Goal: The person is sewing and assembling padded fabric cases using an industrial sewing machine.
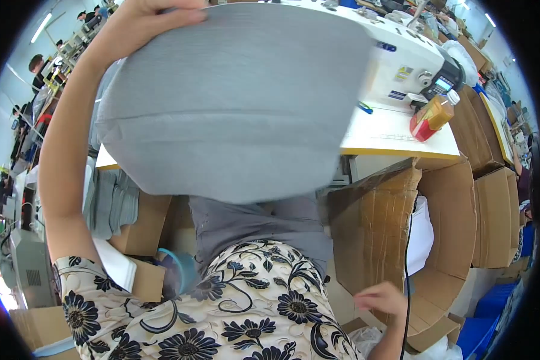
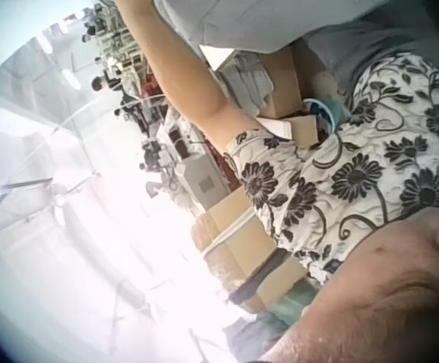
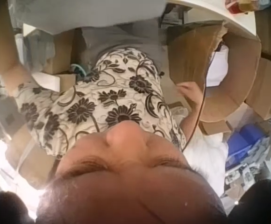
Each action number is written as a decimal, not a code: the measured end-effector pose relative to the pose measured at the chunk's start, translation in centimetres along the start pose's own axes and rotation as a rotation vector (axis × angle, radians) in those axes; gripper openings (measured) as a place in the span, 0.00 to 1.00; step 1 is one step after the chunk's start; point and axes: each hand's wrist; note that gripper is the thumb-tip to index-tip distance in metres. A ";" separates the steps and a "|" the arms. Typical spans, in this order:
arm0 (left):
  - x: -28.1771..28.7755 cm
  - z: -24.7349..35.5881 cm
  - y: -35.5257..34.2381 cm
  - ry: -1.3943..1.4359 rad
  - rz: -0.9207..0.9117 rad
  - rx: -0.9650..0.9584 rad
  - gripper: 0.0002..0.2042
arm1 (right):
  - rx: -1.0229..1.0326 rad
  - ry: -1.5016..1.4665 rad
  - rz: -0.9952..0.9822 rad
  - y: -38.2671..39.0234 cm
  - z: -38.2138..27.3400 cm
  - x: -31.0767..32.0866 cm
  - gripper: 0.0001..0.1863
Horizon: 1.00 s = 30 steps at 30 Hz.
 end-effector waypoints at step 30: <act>-16.4 -13.1 3.3 0.064 -0.035 0.436 0.27 | 0.851 0.801 0.814 -19.9 -27.0 7.2 0.16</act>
Point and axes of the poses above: each hand's wrist, its own y-axis away from the middle knuckle, its own x-axis out of the back of the hand, z = x × y, and after that the axes turned 15 degrees about y, right-handed
